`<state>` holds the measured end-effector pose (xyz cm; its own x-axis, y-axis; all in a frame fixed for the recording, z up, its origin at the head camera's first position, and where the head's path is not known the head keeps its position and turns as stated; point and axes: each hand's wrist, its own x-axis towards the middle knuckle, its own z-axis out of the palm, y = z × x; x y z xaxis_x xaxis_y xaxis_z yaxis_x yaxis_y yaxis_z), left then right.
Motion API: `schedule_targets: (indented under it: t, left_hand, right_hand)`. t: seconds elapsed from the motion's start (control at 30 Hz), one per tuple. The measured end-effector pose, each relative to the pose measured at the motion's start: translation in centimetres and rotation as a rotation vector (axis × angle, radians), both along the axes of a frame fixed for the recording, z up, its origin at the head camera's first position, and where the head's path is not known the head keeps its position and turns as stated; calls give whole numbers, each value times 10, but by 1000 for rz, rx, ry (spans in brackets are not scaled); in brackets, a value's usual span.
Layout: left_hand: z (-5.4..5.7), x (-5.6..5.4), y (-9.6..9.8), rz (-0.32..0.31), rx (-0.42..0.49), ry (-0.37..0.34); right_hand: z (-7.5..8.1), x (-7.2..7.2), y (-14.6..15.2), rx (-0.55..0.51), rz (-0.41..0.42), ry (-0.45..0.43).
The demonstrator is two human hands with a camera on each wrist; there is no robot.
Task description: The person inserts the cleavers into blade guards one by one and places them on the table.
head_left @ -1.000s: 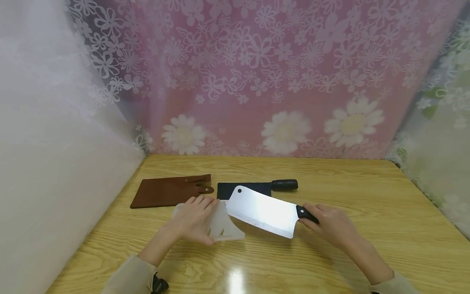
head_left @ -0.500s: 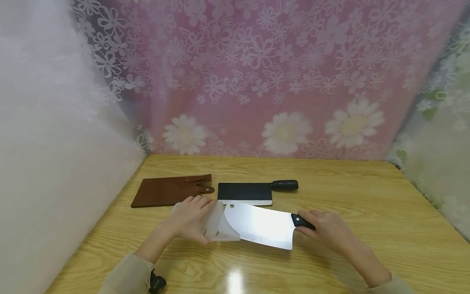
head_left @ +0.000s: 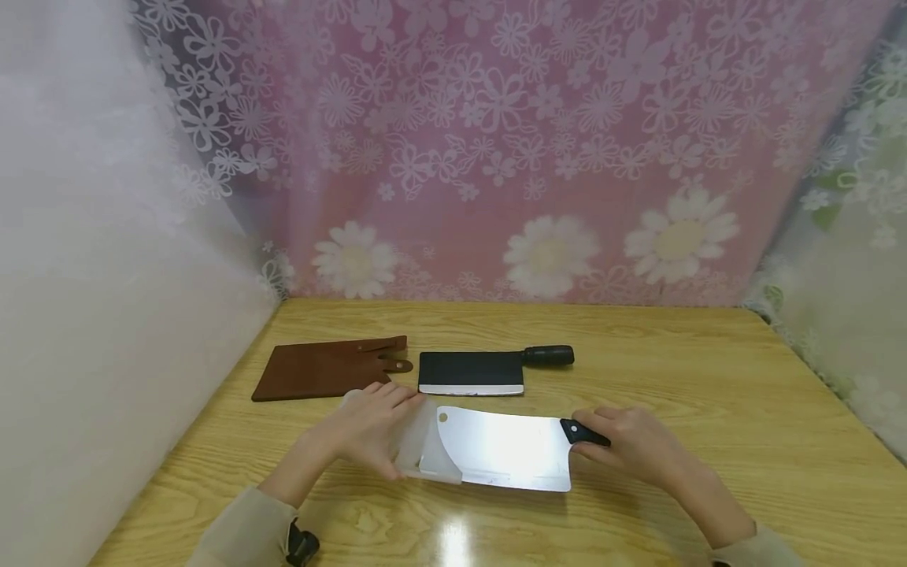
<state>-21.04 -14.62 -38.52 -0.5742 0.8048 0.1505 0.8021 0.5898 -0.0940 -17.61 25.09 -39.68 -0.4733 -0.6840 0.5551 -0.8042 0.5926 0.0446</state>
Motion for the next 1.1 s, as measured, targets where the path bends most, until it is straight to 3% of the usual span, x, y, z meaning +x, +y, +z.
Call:
schedule_targets:
  t: [0.2,0.6,0.8,0.93,1.1]
  left_hand:
    - [2,2,3,-4,12,-19]
    - [3,3,7,-29,-9,-35]
    - [5,12,16,31,-57,-103]
    - [-2,27,21,67,-79,-50]
    - [-8,35,20,52,-46,62]
  right_hand:
    - [1,-3,4,-12,33,-24]
    - [1,-5,8,27,21,-32]
    - [0,1,11,80,-30,-37]
    - [-5,12,9,82,-64,-63]
    - [-11,18,6,22,13,-31]
